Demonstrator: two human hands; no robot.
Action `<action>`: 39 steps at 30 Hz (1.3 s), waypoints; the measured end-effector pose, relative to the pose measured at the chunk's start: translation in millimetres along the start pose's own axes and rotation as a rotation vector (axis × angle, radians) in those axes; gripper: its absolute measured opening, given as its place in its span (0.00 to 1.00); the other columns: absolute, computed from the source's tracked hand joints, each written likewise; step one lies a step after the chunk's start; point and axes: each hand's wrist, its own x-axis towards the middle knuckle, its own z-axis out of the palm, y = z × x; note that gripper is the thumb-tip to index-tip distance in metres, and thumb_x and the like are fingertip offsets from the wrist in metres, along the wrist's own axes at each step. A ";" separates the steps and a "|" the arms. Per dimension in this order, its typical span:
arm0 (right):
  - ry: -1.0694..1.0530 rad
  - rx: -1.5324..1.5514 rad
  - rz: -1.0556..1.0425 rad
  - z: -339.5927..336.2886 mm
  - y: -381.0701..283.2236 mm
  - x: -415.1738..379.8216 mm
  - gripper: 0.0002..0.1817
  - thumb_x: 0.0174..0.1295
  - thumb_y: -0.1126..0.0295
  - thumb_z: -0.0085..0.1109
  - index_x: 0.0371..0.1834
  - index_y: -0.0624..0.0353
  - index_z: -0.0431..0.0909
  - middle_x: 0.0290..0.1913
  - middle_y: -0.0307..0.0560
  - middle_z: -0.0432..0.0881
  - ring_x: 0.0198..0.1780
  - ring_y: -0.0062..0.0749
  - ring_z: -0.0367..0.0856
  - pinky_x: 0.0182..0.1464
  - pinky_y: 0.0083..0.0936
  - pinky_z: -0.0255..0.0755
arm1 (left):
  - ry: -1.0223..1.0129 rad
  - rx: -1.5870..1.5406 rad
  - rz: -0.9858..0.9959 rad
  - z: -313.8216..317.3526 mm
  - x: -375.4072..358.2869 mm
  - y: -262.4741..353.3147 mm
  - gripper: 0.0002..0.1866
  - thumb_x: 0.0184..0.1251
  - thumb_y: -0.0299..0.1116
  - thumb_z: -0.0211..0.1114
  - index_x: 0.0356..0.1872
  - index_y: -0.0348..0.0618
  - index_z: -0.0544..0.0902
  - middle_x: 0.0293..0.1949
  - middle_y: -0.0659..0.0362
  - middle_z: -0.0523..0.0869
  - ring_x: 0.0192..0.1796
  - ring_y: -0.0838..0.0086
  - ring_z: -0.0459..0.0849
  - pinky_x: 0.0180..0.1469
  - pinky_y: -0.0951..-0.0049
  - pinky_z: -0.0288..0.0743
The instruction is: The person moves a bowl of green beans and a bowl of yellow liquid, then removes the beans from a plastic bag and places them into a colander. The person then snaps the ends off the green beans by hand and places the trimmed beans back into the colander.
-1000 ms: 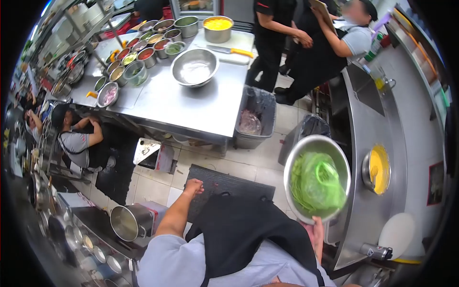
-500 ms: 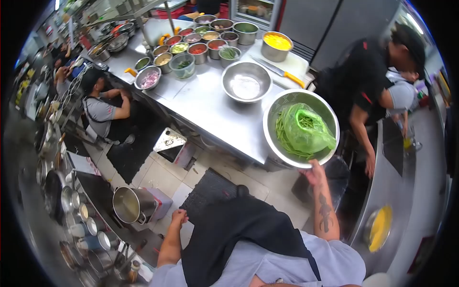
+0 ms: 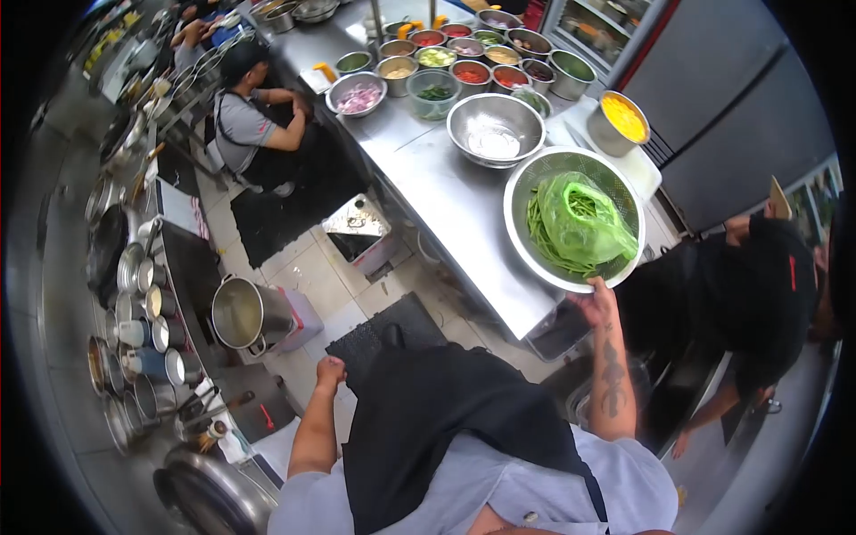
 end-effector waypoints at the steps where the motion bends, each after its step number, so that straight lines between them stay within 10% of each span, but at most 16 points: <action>1: -0.028 0.027 0.020 10.2 3.4 0.5 0.21 0.63 0.72 0.47 0.58 0.71 0.66 0.49 0.62 0.81 0.44 0.54 0.85 0.40 0.47 0.85 | -0.011 -0.040 0.015 1.7 6.0 9.8 0.06 0.59 0.28 0.67 0.32 0.42 0.77 0.20 0.59 0.80 0.18 0.73 0.80 0.19 0.71 0.77; 12: -0.036 0.204 0.064 94.7 57.9 -19.3 0.20 0.63 0.66 0.53 0.57 0.63 0.72 0.44 0.55 0.84 0.39 0.49 0.85 0.41 0.46 0.83 | -0.087 0.036 0.033 -2.7 103.0 112.2 0.09 0.63 0.35 0.66 0.33 0.39 0.80 0.19 0.56 0.80 0.16 0.70 0.79 0.20 0.69 0.77; 17: -0.091 0.278 0.140 146.3 70.9 -49.3 0.34 0.67 0.41 0.43 0.57 0.64 0.72 0.43 0.60 0.84 0.40 0.49 0.85 0.43 0.43 0.81 | -0.136 -0.165 0.059 -6.3 133.8 158.2 0.07 0.62 0.31 0.63 0.35 0.38 0.81 0.21 0.58 0.79 0.18 0.71 0.78 0.23 0.69 0.80; 21: -0.365 0.114 0.316 192.9 85.9 -76.6 0.31 0.69 0.45 0.46 0.60 0.63 0.70 0.44 0.61 0.83 0.42 0.47 0.85 0.44 0.40 0.80 | -0.213 -0.387 0.057 2.4 130.5 222.9 0.08 0.64 0.31 0.64 0.40 0.38 0.81 0.27 0.59 0.80 0.23 0.74 0.79 0.28 0.69 0.82; 23: -0.477 -0.438 0.258 215.5 90.0 -66.3 0.26 0.70 0.57 0.54 0.65 0.64 0.67 0.45 0.61 0.83 0.43 0.41 0.84 0.43 0.35 0.79 | -0.371 -0.513 0.135 2.1 94.5 275.2 0.09 0.68 0.32 0.65 0.43 0.38 0.80 0.28 0.60 0.79 0.24 0.74 0.80 0.30 0.69 0.83; 27: -0.682 -0.814 -0.442 340.0 54.6 -71.2 0.29 0.64 0.72 0.63 0.68 0.67 0.67 0.54 0.54 0.82 0.55 0.34 0.81 0.61 0.29 0.71 | -0.601 -0.766 0.190 18.0 31.4 365.4 0.12 0.76 0.40 0.57 0.43 0.41 0.78 0.29 0.61 0.79 0.28 0.72 0.81 0.43 0.64 0.82; 30: -0.845 -0.941 -1.216 430.9 20.4 -110.0 0.31 0.55 0.66 0.65 0.61 0.68 0.71 0.57 0.60 0.77 0.60 0.56 0.75 0.63 0.41 0.68 | -0.787 -0.880 0.248 36.4 -27.9 412.3 0.20 0.75 0.49 0.55 0.51 0.40 0.77 0.40 0.57 0.81 0.44 0.70 0.84 0.51 0.67 0.79; 33: -1.037 -0.777 -1.588 467.9 31.4 -91.6 0.23 0.59 0.62 0.58 0.53 0.67 0.77 0.51 0.60 0.78 0.56 0.58 0.76 0.60 0.44 0.68 | -0.955 -0.994 0.747 53.4 -84.3 435.7 0.25 0.77 0.52 0.51 0.60 0.42 0.72 0.53 0.55 0.79 0.59 0.69 0.78 0.61 0.66 0.72; 36: -0.782 -0.856 -1.237 453.8 48.1 -33.9 0.21 0.68 0.61 0.50 0.54 0.67 0.78 0.45 0.55 0.82 0.51 0.47 0.80 0.57 0.39 0.71 | -0.798 -1.057 0.300 27.1 -133.0 454.4 0.34 0.77 0.58 0.41 0.69 0.39 0.65 0.67 0.49 0.72 0.68 0.64 0.72 0.68 0.63 0.66; 39: -0.706 -0.385 -0.682 438.4 43.1 4.3 0.25 0.78 0.57 0.35 0.53 0.68 0.78 0.42 0.49 0.85 0.47 0.29 0.81 0.53 0.30 0.73 | -0.997 -1.211 0.440 -2.5 -137.6 442.9 0.39 0.76 0.61 0.35 0.65 0.32 0.70 0.65 0.42 0.75 0.69 0.53 0.72 0.69 0.54 0.66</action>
